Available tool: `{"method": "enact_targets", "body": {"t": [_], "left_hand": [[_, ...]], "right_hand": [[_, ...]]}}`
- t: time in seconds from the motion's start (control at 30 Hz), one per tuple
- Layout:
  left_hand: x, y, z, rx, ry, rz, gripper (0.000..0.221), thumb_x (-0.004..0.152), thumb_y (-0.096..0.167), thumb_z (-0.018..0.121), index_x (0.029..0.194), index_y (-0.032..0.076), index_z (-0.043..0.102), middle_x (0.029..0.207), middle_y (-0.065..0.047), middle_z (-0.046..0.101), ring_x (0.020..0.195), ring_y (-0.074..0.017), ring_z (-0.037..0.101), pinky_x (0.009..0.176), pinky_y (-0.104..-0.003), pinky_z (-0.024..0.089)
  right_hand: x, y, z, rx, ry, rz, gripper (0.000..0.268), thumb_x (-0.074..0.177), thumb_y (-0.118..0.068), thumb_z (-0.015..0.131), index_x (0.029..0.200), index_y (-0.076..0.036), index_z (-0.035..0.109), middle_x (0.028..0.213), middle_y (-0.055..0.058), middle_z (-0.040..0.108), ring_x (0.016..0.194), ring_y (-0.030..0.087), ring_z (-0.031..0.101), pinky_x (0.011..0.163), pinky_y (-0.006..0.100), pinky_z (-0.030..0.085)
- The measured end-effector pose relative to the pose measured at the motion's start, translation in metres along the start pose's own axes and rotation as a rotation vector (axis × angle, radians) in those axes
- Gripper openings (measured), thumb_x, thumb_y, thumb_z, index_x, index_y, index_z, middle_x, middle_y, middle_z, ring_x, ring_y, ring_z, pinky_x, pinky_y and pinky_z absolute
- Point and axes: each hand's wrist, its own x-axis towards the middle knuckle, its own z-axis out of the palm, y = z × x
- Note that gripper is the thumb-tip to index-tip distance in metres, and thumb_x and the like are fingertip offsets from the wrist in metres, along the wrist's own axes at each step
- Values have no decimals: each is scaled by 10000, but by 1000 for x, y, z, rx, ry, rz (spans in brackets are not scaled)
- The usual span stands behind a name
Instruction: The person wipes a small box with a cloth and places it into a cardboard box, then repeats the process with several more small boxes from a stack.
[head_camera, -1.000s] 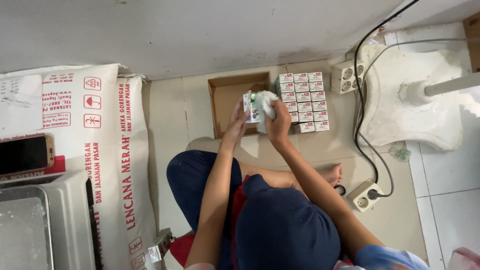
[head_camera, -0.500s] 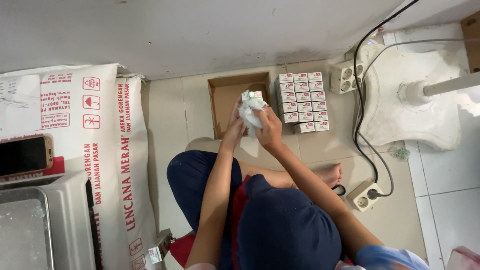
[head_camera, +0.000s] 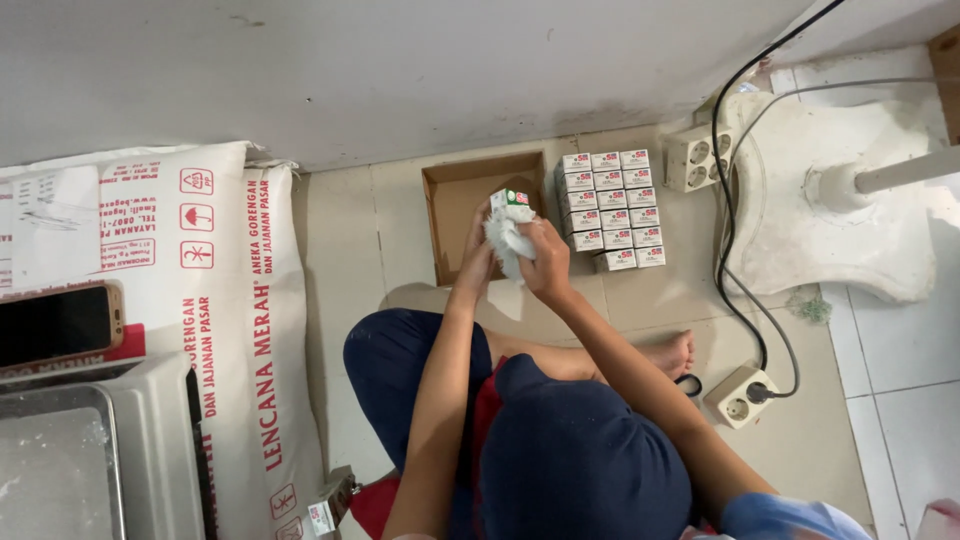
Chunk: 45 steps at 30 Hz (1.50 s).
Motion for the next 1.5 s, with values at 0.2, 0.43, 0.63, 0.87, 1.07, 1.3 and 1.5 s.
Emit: {"method": "enact_targets", "body": {"t": [0.2, 0.43, 0.63, 0.87, 1.07, 1.3, 1.5], "left_hand": [[-8, 3, 6, -17, -38, -130, 634, 986, 192, 654, 1558, 200, 379, 1483, -120, 466, 1307, -238, 510, 1025, -402, 505], [-4, -4, -9, 56, -130, -227, 764, 975, 180, 712, 1610, 232, 290, 1587, -185, 343, 1406, -352, 426, 1115, -480, 419], [-5, 5, 0, -31, -86, -125, 722, 928, 203, 760, 1535, 241, 372, 1234, -96, 593, 1080, -173, 623, 883, -306, 598], [-10, 13, 1, 154, -127, -168, 732, 962, 186, 696, 1586, 209, 314, 1516, -182, 418, 1388, -324, 408, 1116, -495, 401], [-17, 27, 18, 86, -80, -179, 683, 948, 231, 731, 1540, 239, 390, 1325, -184, 550, 1223, -262, 540, 1052, -442, 468], [-19, 47, 30, 78, 26, -180, 729, 980, 335, 690, 1588, 295, 289, 1356, -185, 501, 1266, -278, 451, 1155, -633, 200], [-26, 39, 39, 62, -20, -195, 721, 938, 216, 747, 1548, 259, 366, 1366, -189, 524, 1290, -289, 493, 1150, -480, 359]], "right_hand": [[3, 38, 11, 19, 84, 176, 410, 759, 194, 644, 1090, -46, 605, 979, 175, 656, 972, 448, 675, 875, 510, 542], [-2, 19, 2, -49, 71, 34, 395, 758, 153, 641, 1092, -58, 632, 984, 159, 666, 1003, 438, 669, 914, 502, 544], [-6, 56, 10, -106, 17, 232, 474, 752, 152, 669, 1171, -49, 577, 1011, 182, 666, 1014, 439, 671, 911, 520, 532], [-5, 20, 7, -71, 22, 51, 372, 796, 105, 685, 1127, -56, 634, 1032, 154, 681, 1055, 426, 675, 941, 474, 535], [-4, 53, 15, -24, 22, 220, 505, 739, 171, 615, 1208, -12, 576, 1091, 241, 664, 1108, 490, 634, 977, 550, 507], [-5, 26, 10, -154, -28, 1, 433, 790, 96, 618, 1203, -31, 621, 1118, 169, 658, 1139, 409, 648, 982, 469, 521], [18, 21, -3, -79, 5, 234, 382, 786, 106, 655, 1103, -107, 649, 1179, 142, 598, 964, 452, 678, 848, 510, 550]]}}
